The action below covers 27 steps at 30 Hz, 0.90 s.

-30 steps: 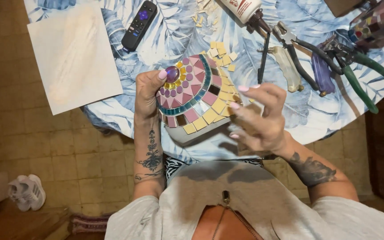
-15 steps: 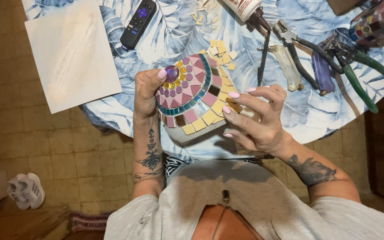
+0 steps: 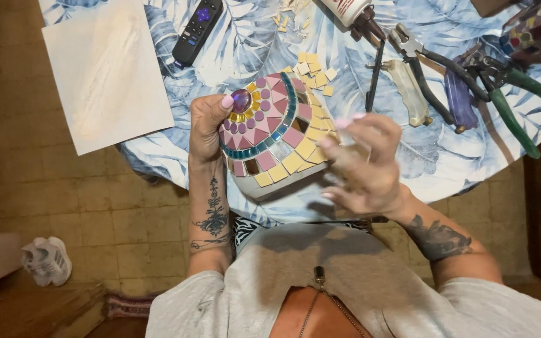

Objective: Applying small mosaic tiles to a decorative pot using adhesive and a positioning tool.

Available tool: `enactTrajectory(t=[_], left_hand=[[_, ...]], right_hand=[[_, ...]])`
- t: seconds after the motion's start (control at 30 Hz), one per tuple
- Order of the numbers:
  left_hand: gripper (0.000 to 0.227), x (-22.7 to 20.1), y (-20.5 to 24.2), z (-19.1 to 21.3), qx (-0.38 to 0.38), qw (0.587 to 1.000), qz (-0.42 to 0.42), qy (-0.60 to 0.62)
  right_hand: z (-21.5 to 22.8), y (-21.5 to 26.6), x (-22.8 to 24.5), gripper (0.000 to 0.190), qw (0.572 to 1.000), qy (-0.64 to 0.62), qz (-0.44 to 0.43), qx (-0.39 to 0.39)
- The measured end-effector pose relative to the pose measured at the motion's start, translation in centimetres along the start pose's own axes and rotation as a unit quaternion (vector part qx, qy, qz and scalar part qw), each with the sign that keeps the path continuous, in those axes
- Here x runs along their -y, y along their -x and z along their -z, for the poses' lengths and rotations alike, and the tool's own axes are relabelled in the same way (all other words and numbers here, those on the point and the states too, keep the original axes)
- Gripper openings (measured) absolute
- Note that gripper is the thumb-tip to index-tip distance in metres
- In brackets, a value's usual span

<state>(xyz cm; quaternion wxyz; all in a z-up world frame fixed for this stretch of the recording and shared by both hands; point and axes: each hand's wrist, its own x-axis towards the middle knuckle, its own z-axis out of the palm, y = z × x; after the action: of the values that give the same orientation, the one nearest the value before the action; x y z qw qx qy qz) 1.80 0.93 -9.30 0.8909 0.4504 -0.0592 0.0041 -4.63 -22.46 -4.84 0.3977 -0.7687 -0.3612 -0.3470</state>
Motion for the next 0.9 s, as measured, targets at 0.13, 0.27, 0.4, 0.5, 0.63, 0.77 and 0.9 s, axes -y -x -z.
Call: enactTrajectory(t=[0.13,0.27,0.4,0.5,0.63,0.77,0.9], left_hand=[[0.018,0.2,0.2,0.4,-0.026,1.0,0.01,0.007],[0.018,0.3,0.4,0.3,-0.029,1.0,0.009,-0.001],[0.019,0.4,0.2,0.1,-0.007,1.0,0.006,-0.006],[0.02,-0.1,0.3,-0.8,-0.008,1.0,0.005,-0.009],[0.022,0.1,0.2,-0.5,0.002,1.0,-0.007,-0.022],[0.02,0.3,0.2,-0.2,0.0,1.0,-0.012,-0.01],[0.019,0.0,0.3,-1.2,-0.001,1.0,-0.018,0.0]], right_hand=[[1.7,0.6,-0.5,0.058,0.99,-0.077,-0.092,-0.075],[1.7,1.4,0.0,0.055,0.981,-0.089,-0.135,-0.111],[0.9,3.7,-0.4,0.057,0.991,-0.013,-0.104,-0.078],[0.6,4.0,0.1,0.056,0.992,-0.022,-0.1,-0.072],[0.4,3.5,0.8,0.047,0.989,-0.032,-0.131,-0.059],[1.6,1.3,0.8,0.023,0.982,-0.079,-0.15,-0.078],[1.4,0.8,0.6,0.018,0.978,-0.104,-0.157,-0.094]])
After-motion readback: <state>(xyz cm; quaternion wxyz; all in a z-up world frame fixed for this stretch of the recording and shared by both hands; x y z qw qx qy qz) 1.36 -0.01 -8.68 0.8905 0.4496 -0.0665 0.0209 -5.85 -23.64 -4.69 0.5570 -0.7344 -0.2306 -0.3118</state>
